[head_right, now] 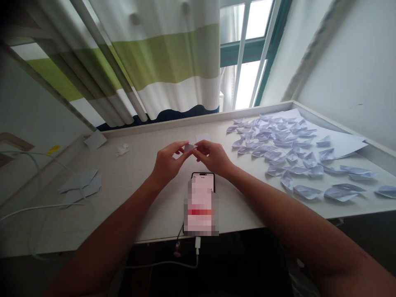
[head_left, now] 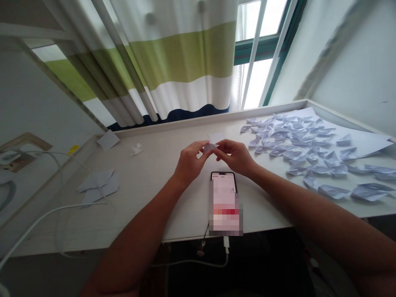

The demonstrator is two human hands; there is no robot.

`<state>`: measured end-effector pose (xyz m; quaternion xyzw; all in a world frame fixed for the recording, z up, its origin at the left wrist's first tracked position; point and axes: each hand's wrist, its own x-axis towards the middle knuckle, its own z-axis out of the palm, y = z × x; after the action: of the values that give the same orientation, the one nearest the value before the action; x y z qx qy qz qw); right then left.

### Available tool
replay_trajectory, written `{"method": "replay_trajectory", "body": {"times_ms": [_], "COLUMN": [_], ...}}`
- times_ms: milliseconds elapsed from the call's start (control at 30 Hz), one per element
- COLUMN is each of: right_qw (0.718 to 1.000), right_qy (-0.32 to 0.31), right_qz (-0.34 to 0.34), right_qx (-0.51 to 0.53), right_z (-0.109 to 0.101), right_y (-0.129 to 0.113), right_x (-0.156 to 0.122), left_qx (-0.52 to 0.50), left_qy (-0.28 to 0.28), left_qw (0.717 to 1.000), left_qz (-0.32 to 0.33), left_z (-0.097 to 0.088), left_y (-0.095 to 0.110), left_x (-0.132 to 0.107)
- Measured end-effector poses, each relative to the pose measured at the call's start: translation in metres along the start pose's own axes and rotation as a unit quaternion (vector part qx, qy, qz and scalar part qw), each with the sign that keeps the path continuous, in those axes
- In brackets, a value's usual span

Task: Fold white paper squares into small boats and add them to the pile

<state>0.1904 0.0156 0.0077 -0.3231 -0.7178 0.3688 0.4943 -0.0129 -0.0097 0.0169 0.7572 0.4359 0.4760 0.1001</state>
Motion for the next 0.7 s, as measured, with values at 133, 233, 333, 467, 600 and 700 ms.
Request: {"method": "replay_trajectory", "body": {"times_ms": [133, 233, 333, 467, 600, 700], "right_qw": [1.000, 1.000, 0.999, 1.000, 1.000, 1.000], "right_qy": [-0.010, -0.008, -0.013, -0.015, 0.004, 0.014], "right_qz": [-0.003, 0.001, 0.009, 0.005, -0.001, 0.004], "right_qx": [0.011, 0.019, 0.031, 0.026, -0.009, -0.010], "right_z": [-0.001, -0.001, -0.003, -0.004, -0.003, -0.001], "right_y": [0.003, 0.004, 0.003, 0.002, 0.000, -0.002], "right_x": [0.001, 0.002, 0.004, 0.004, 0.002, 0.001], "left_qx": [-0.030, -0.056, -0.080, -0.138, -0.219, -0.276], "left_qy": [-0.005, -0.024, -0.041, -0.047, -0.024, -0.002], "left_qw": [1.000, 0.998, 0.996, 0.987, 0.966, 0.946], "left_qz": [0.000, 0.001, -0.009, -0.073, -0.133, -0.171], "left_z": [-0.001, -0.002, -0.004, -0.002, 0.006, 0.010], "left_y": [-0.001, 0.000, 0.002, 0.006, 0.008, 0.008], "left_x": [0.001, 0.002, 0.001, 0.000, 0.000, 0.000]}}
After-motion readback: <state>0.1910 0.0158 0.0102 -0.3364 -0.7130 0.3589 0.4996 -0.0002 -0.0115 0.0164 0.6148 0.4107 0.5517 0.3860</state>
